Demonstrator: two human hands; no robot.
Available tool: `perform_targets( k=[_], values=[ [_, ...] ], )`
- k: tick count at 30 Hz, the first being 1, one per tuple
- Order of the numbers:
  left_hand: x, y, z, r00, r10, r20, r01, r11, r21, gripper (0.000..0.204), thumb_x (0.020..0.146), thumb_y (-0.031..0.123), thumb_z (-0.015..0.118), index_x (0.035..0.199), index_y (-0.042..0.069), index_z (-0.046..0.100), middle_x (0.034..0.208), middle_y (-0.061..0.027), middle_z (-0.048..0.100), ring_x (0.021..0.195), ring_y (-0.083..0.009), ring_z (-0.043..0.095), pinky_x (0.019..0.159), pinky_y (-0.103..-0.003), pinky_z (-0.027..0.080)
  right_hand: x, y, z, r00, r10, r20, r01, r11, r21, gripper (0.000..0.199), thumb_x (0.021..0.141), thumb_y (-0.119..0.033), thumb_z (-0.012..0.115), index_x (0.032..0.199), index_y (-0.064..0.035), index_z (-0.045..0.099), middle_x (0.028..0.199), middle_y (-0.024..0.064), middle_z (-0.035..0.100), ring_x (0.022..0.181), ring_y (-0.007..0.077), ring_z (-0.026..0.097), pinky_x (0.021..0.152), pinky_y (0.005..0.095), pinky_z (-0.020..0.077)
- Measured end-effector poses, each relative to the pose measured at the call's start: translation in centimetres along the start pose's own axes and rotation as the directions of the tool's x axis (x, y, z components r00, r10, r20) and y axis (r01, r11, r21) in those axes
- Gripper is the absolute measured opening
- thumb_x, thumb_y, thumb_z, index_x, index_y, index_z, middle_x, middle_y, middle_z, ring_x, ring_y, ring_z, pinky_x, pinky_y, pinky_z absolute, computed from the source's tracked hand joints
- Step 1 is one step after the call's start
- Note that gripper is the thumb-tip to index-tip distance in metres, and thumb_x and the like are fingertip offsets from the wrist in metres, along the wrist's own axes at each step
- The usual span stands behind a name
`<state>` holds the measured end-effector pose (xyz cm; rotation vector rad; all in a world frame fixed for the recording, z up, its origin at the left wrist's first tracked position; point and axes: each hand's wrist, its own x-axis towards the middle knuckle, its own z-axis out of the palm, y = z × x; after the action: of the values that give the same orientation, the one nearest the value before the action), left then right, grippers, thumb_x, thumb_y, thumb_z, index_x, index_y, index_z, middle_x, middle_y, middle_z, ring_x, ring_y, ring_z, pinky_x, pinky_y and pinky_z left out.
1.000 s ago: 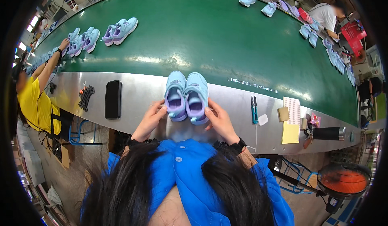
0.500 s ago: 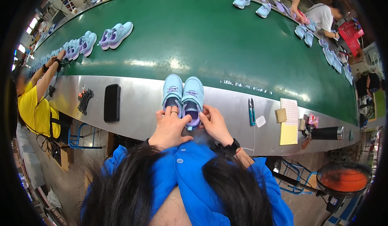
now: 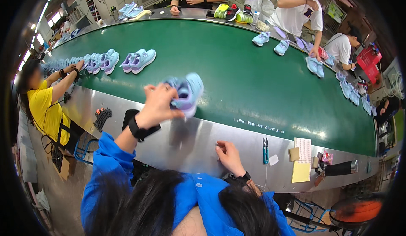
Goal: The person picks up pairs of light blue and purple sneakers from a green conveyor belt, opens the shoe openings to look inside, and places them back on the belt. This is repeated for multiple pairs throughout the clip.
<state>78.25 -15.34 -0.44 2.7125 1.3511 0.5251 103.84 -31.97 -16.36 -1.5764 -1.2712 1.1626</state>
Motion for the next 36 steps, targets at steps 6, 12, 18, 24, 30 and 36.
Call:
perform_targets(
  k=[6, 12, 18, 24, 30, 36],
  values=[
    [4.6, -8.3, 2.8, 0.897, -0.165, -0.410, 0.229, 0.967, 0.114, 0.064, 0.065, 0.032, 0.087, 0.119, 0.013, 0.058, 0.131, -0.0126, 0.051, 0.130, -0.0296, 0.041, 0.105, -0.058, 0.022, 0.1, 1.5, -0.1, 0.993, -0.119, -0.021, 0.115, 0.981, -0.153, 0.027, 0.094, -0.018, 0.063, 0.115, 0.0003, 0.064, 0.099, 0.0108, 0.060, 0.079, 0.0153, 0.062, 0.064, 0.0299, 0.0535],
    [1.4, -4.7, 9.0, 0.929, -0.263, -0.260, 0.185, 0.940, -0.287, 0.063, 0.069, 0.026, 0.085, 0.123, 0.012, 0.055, 0.125, -0.0114, 0.048, 0.123, -0.0320, 0.043, 0.099, -0.049, 0.034, 0.1, 0.3, -0.2, 0.994, -0.111, -0.021, 0.104, 0.969, -0.223, 0.023, 0.091, -0.020, 0.065, 0.108, -0.0049, 0.068, 0.102, 0.0126, 0.060, 0.082, 0.0220, 0.062, 0.076, 0.0333, 0.0521],
    [-3.3, 0.3, 15.2, 0.932, -0.354, -0.071, 0.224, 0.721, -0.655, 0.039, 0.078, 0.017, 0.077, 0.110, 0.004, 0.058, 0.103, -0.0133, 0.053, 0.097, -0.0282, 0.055, 0.085, -0.038, 0.048, 0.5, -0.4, -0.4, 0.993, -0.104, -0.056, 0.082, 0.948, -0.308, 0.017, 0.091, -0.022, 0.064, 0.099, -0.0072, 0.068, 0.098, 0.0103, 0.062, 0.076, 0.0220, 0.063, 0.073, 0.0343, 0.0518],
    [-5.2, 0.8, 18.6, 0.926, -0.378, -0.002, 0.272, 0.668, -0.693, 0.019, 0.085, 0.012, 0.069, 0.101, 0.004, 0.062, 0.081, -0.0075, 0.060, 0.067, -0.0165, 0.059, 0.063, -0.031, 0.050, 1.0, -0.6, 0.5, 0.980, -0.133, -0.146, 0.044, 0.868, -0.495, 0.014, 0.088, -0.025, 0.065, 0.090, -0.0117, 0.067, 0.090, 0.0072, 0.064, 0.074, 0.0246, 0.065, 0.069, 0.0386, 0.0514],
    [-2.3, -1.6, 16.3, 0.868, -0.375, 0.326, 0.467, 0.389, -0.794, 0.025, 0.090, 0.014, 0.068, 0.110, 0.003, 0.059, 0.084, -0.0056, 0.062, 0.062, -0.0128, 0.061, 0.050, -0.026, 0.049, 1.5, 0.4, 0.4, 0.968, -0.167, -0.187, 0.061, 0.881, -0.470, 0.013, 0.086, -0.026, 0.067, 0.087, -0.0126, 0.068, 0.088, 0.0058, 0.066, 0.074, 0.0245, 0.067, 0.068, 0.0388, 0.0517],
    [5.7, -12.8, 19.1, 0.845, -0.386, 0.369, 0.481, 0.252, -0.840, 0.053, 0.099, 0.034, 0.059, 0.143, 0.009, 0.044, 0.122, -0.0081, 0.057, 0.109, -0.0164, 0.058, 0.081, -0.034, 0.052, 1.7, 0.3, -0.3, 0.969, -0.162, -0.187, 0.058, 0.884, -0.464, 0.015, 0.084, -0.027, 0.069, 0.085, -0.0123, 0.070, 0.085, 0.0053, 0.067, 0.074, 0.0236, 0.067, 0.068, 0.0375, 0.0521]
  ],
)
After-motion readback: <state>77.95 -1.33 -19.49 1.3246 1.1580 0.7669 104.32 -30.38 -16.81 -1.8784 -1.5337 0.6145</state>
